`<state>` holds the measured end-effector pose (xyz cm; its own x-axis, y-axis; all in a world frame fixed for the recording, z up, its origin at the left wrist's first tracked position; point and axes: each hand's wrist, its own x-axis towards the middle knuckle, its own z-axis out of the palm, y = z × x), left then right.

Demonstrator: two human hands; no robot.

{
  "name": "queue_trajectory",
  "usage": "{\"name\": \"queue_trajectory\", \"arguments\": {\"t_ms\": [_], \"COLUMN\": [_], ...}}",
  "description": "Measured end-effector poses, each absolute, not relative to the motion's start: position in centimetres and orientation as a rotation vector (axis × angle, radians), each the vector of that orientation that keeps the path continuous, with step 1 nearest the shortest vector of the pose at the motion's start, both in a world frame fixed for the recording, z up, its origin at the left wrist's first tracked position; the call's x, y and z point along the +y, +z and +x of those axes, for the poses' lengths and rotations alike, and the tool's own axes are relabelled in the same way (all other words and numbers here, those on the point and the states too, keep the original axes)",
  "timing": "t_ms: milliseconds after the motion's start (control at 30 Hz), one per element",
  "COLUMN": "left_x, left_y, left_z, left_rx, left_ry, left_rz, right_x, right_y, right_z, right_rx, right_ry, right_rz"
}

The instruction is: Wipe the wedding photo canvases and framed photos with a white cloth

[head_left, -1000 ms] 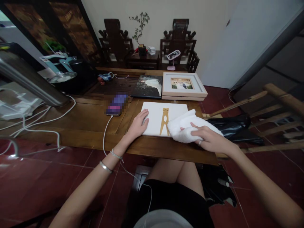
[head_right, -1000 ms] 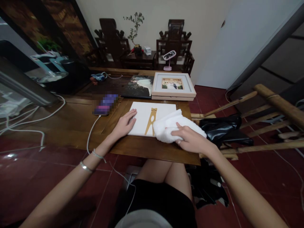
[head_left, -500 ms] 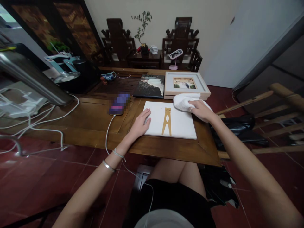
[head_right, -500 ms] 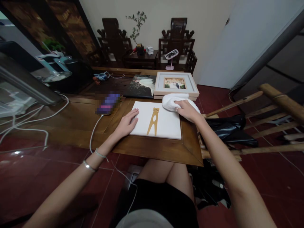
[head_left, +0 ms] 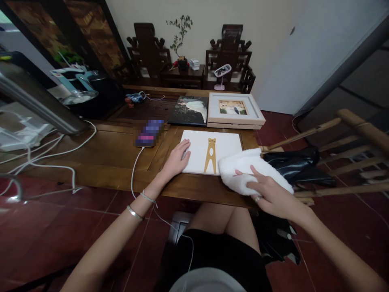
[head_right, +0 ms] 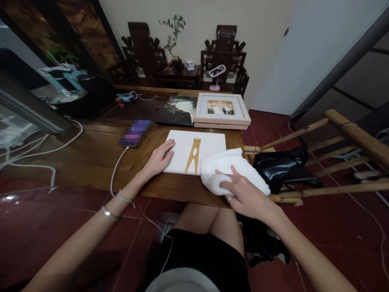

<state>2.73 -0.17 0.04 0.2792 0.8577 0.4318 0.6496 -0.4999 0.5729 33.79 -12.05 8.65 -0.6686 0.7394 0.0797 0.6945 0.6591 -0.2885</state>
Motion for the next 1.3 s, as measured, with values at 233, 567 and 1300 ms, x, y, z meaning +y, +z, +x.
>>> {"name": "queue_trajectory", "arguments": {"t_ms": [233,567,1300], "left_x": [-0.1,-0.1,-0.2], "left_y": [0.1,0.1,0.1], "left_z": [2.6,2.6,2.7], "left_rx": [1.382,1.378,1.388], "left_ry": [1.040,1.038,1.044], "left_rz": [2.269,2.278,2.271], "right_x": [-7.5,3.0,-10.9], "right_y": [8.2,7.8,10.6], "right_z": [34.7,33.4,32.9], "right_rx": [-2.610,-2.395,-2.786], "right_ry": [0.432,0.303,0.449], "right_rz": [-1.198,-1.368,-1.280]}}
